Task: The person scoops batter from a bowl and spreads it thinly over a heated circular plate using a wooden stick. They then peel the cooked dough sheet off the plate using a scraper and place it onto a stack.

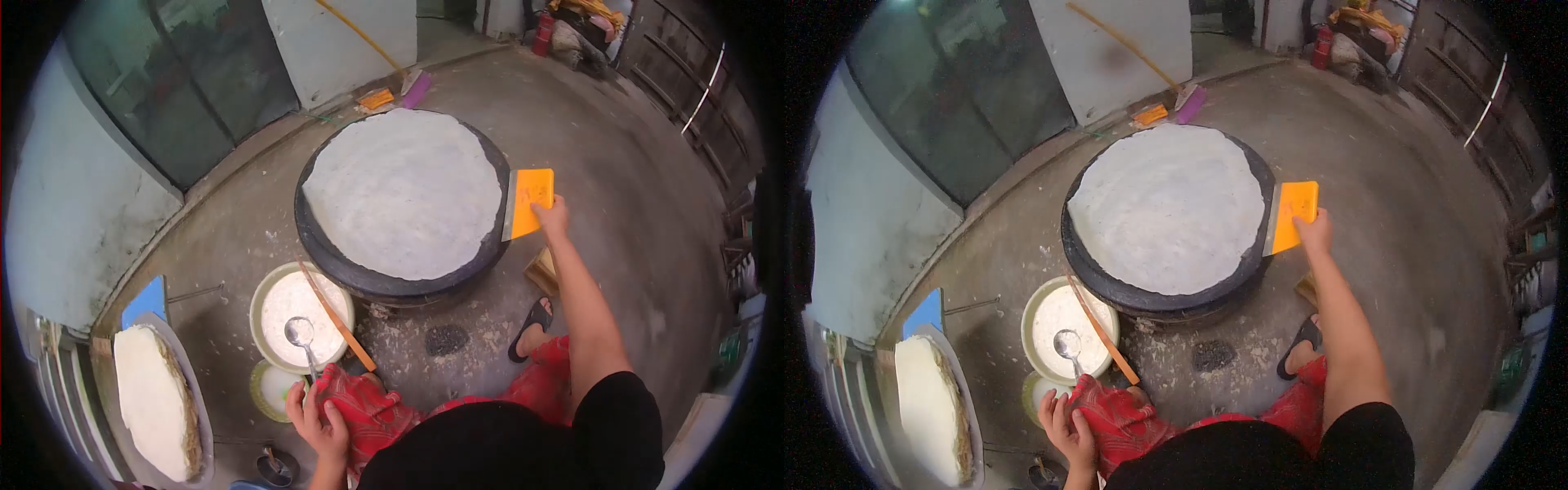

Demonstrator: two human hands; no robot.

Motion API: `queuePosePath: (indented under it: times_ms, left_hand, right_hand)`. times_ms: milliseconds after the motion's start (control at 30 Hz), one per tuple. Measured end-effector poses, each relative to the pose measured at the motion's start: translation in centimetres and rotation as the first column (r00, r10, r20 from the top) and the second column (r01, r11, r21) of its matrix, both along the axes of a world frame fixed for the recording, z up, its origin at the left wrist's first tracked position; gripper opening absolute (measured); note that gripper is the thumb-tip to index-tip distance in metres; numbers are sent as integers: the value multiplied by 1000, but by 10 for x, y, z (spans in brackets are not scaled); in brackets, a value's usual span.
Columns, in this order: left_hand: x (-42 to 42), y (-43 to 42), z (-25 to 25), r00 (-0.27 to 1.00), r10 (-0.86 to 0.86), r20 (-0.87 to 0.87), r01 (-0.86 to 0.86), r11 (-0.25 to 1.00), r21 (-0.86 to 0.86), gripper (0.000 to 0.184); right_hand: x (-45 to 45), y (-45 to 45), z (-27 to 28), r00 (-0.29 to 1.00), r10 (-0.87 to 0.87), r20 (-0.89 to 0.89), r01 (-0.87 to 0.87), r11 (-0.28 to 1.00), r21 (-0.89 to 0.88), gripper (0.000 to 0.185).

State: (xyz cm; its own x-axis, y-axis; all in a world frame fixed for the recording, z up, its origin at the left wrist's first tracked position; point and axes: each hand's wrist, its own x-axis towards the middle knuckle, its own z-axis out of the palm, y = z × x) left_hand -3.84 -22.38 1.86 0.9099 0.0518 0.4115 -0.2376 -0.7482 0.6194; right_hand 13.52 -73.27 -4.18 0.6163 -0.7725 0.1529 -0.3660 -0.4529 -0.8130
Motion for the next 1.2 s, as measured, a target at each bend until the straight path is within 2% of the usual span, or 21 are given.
queuePosePath:
  times_ms: [33, 133, 200, 267, 300, 333, 400, 433, 500, 533, 600, 667, 733, 833, 900, 933, 1000, 1033, 1067, 1133, 1200]
  left_hand:
    - [-1, 0, -2, 1000, 14, -13, -14, 999, -50, 31]
    - [-3, 1, -6, 1000, 18, -12, -19, 994, -109, 33]
    - [-4, -1, -7, 1000, 10, 3, -9, 993, -119, 33]
    - [-1, -5, -6, 1000, -11, 27, 16, 986, -166, 32]
    - [0, -7, -4, 1000, -15, 25, 18, 986, -163, 32]
    - [2, -9, -1, 999, -46, 16, 48, 989, -138, 32]
    - [8, -12, 3, 997, -78, 6, 79, 991, -110, 33]
    - [11, -12, 2, 992, -122, 41, 126, 988, -94, 33]
    - [23, -18, 11, 979, -188, 78, 193, 979, -60, 36]
    - [33, -21, 18, 980, -182, 77, 186, 981, -55, 36]
    - [59, -27, 29, 947, -316, 55, 311, 946, 86, 41]
    - [91, -40, 36, 903, -426, 63, 405, 890, 208, 45]
    - [125, -56, 28, 855, -516, 55, 472, 817, 331, 46]
    - [172, -76, -10, 829, -559, -1, 512, 758, 404, 48]
    - [193, -88, -34, 787, -614, -64, 532, 622, 574, 37]
    - [203, -92, -48, 793, -606, -59, 521, 625, 581, 37]
    - [218, -98, -73, 790, -603, -108, 510, 550, 661, 33]
    - [221, -103, -76, 784, -619, -49, 474, 546, 691, 26]
    - [225, -105, -78, 791, -611, -45, 463, 548, 696, 26]
    - [229, -109, -81, 763, -619, -188, 566, 499, 656, 29]
    - [234, -113, -82, 763, -609, -217, 578, 492, 651, 21]
  right_hand:
    - [-8, 0, 1, 989, -82, -120, 74, 995, -64, 41]
    - [-33, 37, -18, 980, -51, -195, 34, 995, -90, 41]
    - [-58, 84, -29, 987, 11, -162, -17, 999, -36, 39]
    - [-92, 148, -25, 989, 147, 22, -149, 981, 127, 37]
    - [-109, 178, -27, 978, 202, -45, -196, 973, 118, 36]
    - [-125, 201, -33, 943, 325, -75, -315, 942, 114, 37]
    - [-149, 231, -10, 745, 644, -173, -631, 765, 127, 36]
    - [-154, 235, 4, 746, 644, -169, -631, 765, 131, 36]
    - [-159, 237, 31, 494, 821, -285, -851, 524, 34, 35]
    - [-158, 233, 45, 488, 826, -282, -855, 518, 37, 35]
    - [-149, 219, 70, 319, 824, -469, -942, 332, -58, 34]
    - [-145, 210, 78, 277, 828, -488, -958, 278, -72, 33]
    - [-139, 205, 77, 195, 759, -621, -978, 195, -69, 29]
    - [-134, 203, 63, 178, 737, -652, -980, 195, -47, 27]
    - [-130, 206, 47, 173, 725, -667, -981, 186, -52, 26]
    - [-128, 209, 41, 172, 708, -685, -981, 185, -56, 24]
    - [-127, 211, 43, 160, 709, -686, -986, 145, -80, 28]
    - [-128, 212, 45, 155, 713, -684, -987, 149, -69, 28]
    - [-129, 213, 45, 148, 717, -681, -987, 150, -56, 27]
    - [-132, 213, 44, 137, 718, -682, -990, 128, -64, 27]
    - [-135, 213, 43, 149, 734, -662, -987, 150, -55, 20]
